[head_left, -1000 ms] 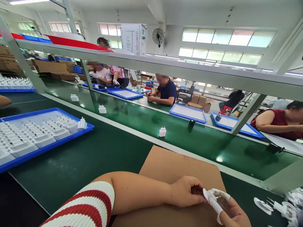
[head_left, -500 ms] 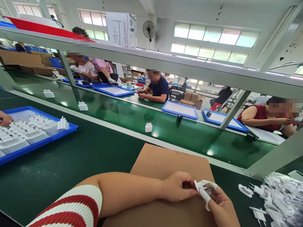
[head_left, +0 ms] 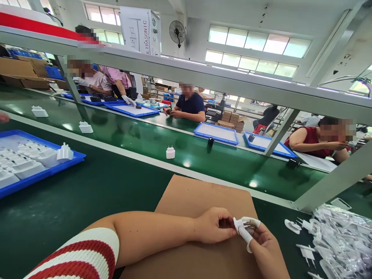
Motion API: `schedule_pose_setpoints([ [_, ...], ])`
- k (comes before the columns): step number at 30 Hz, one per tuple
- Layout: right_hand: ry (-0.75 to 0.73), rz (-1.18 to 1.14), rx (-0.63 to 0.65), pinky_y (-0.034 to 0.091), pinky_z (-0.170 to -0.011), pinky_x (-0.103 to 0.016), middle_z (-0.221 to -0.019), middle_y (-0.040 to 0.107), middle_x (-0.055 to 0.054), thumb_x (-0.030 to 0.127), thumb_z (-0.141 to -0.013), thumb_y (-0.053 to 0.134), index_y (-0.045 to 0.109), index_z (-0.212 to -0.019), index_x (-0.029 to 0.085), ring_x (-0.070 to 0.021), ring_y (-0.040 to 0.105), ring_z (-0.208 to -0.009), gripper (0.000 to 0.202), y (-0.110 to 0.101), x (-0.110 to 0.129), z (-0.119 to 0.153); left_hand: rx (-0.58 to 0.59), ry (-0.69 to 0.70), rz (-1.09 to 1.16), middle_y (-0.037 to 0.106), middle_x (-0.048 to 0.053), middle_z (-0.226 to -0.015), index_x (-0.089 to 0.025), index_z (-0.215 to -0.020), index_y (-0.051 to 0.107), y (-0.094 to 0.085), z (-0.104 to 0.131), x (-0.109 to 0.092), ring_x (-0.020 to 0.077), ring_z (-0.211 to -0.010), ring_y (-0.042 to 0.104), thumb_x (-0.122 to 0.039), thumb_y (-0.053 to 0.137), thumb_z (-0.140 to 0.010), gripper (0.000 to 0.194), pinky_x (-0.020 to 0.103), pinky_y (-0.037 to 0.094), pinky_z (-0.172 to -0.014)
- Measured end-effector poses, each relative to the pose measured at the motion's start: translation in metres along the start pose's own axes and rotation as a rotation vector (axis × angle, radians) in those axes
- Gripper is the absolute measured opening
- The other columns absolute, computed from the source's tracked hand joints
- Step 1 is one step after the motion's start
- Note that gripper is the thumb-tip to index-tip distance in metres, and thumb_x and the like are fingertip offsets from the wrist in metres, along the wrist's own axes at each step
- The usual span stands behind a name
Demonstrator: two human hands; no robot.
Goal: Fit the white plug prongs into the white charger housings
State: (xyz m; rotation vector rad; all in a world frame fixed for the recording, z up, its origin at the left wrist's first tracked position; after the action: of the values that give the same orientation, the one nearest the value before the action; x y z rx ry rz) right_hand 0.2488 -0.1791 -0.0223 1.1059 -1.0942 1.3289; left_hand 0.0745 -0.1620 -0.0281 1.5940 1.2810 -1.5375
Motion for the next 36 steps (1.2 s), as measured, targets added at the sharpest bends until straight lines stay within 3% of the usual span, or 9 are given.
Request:
schedule_pose_setpoints([
  [9, -0.04, -0.041, 0.007, 0.04, -0.049, -0.023, -0.095, 0.074, -0.009, 0.031, -0.055, 0.092, 0.074, -0.094, 0.019, -0.0215, 0.065, -0.078, 0.045, 0.006, 0.01, 0.006, 0.039, 0.004, -0.007, 0.064, 0.003, -0.082, -0.013, -0.089, 0.071, -0.002, 0.002, -0.003, 0.0127, -0.072, 0.053, -0.036, 0.072, -0.079, 0.025, 0.026, 0.044, -0.068],
  [16, -0.026, -0.052, 0.042, 0.039, -0.05, -0.023, -0.094, 0.073, -0.008, 0.039, -0.059, 0.091, 0.074, -0.105, 0.019, -0.0169, 0.058, -0.072, 0.053, 0.01, 0.014, 0.006, 0.068, 0.006, -0.029, 0.065, 0.002, -0.083, -0.015, -0.089, 0.07, -0.004, 0.002, -0.008, 0.0127, -0.073, 0.052, -0.043, 0.067, -0.085, 0.028, 0.025, 0.043, -0.069],
  [22, -0.027, -0.094, 0.06, 0.037, -0.048, -0.023, -0.08, 0.069, -0.005, 0.04, -0.057, 0.09, 0.074, -0.101, 0.02, -0.0148, 0.053, -0.066, 0.051, 0.014, 0.017, 0.006, 0.105, 0.031, -0.044, 0.069, 0.004, -0.086, -0.017, -0.091, 0.069, -0.005, 0.002, -0.008, 0.0159, -0.079, 0.055, -0.051, 0.059, -0.091, 0.035, 0.028, 0.045, -0.074],
  [36, -0.059, -0.101, 0.143, 0.038, -0.055, -0.024, -0.067, 0.065, 0.0, 0.035, -0.068, 0.082, 0.071, -0.086, 0.02, -0.0115, 0.05, -0.06, 0.026, 0.016, 0.014, 0.004, 0.125, 0.006, -0.066, 0.07, 0.004, -0.087, -0.018, -0.088, 0.069, -0.004, 0.003, -0.008, 0.0159, -0.078, 0.057, -0.049, 0.059, -0.091, 0.033, 0.028, 0.046, -0.072],
])
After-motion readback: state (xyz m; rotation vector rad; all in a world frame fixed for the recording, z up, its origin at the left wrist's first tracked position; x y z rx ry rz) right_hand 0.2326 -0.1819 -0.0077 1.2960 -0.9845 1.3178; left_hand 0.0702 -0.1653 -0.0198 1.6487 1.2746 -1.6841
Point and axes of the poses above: each hand's wrist, its own z-axis away from the middle knuckle, its own y-axis out of the palm, x = y × z, the point moved 4 cm from there along -z, towards the middle knuckle
